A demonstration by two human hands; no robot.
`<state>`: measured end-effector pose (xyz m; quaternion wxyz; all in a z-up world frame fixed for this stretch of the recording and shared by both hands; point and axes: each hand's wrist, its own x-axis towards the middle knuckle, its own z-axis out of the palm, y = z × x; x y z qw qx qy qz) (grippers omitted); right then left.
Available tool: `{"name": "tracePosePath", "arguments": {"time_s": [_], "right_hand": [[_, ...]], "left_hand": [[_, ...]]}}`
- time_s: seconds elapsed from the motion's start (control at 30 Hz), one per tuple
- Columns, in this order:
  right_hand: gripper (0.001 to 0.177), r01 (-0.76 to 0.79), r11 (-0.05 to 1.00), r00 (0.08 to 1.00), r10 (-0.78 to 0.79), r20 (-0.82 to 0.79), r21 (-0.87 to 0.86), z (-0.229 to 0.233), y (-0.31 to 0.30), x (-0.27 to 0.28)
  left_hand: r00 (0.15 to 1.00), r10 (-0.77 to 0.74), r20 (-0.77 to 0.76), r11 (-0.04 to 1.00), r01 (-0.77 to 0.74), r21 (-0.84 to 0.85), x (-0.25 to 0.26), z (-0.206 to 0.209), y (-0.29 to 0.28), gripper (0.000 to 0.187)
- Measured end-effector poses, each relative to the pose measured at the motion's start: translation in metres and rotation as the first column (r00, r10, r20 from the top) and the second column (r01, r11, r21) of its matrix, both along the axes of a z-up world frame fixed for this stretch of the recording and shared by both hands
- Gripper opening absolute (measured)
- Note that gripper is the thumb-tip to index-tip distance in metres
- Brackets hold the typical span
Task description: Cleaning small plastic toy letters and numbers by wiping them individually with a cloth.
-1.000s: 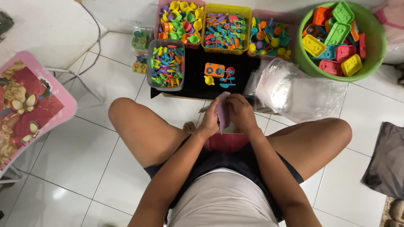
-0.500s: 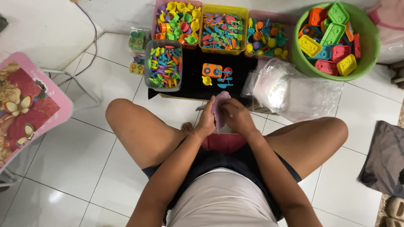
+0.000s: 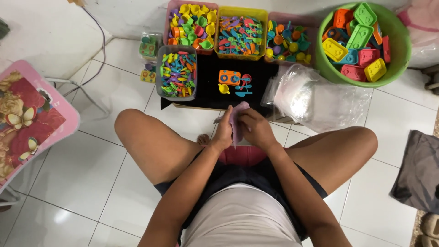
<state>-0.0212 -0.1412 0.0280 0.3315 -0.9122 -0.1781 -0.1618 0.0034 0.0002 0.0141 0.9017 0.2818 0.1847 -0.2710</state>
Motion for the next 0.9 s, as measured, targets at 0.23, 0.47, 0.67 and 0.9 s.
{"name": "tracePosePath", "arguments": {"time_s": [0.23, 0.47, 0.67, 0.9], "right_hand": [[0.011, 0.167, 0.969, 0.966, -0.124, -0.227, 0.18, -0.029, -0.026, 0.028], [0.014, 0.306, 0.943, 0.946, -0.286, -0.152, 0.134, -0.078, -0.055, 0.1], [0.016, 0.301, 0.952, 0.952, -0.297, -0.07, 0.054, -0.098, -0.062, 0.149], [0.014, 0.175, 0.984, 0.984, -0.176, -0.023, -0.029, -0.058, -0.037, 0.17]], "left_hand": [[0.998, 0.062, -0.026, 0.996, -0.063, -0.057, -0.004, 0.056, -0.004, 0.049], [0.978, 0.188, -0.093, 0.961, -0.164, 0.223, 0.011, 0.044, 0.0, 0.04], [0.985, 0.166, -0.044, 0.837, -0.117, 0.534, 0.033, 0.028, -0.001, 0.053], [0.959, 0.283, 0.012, 0.82, -0.248, 0.517, 0.042, 0.016, -0.007, 0.028]]}}
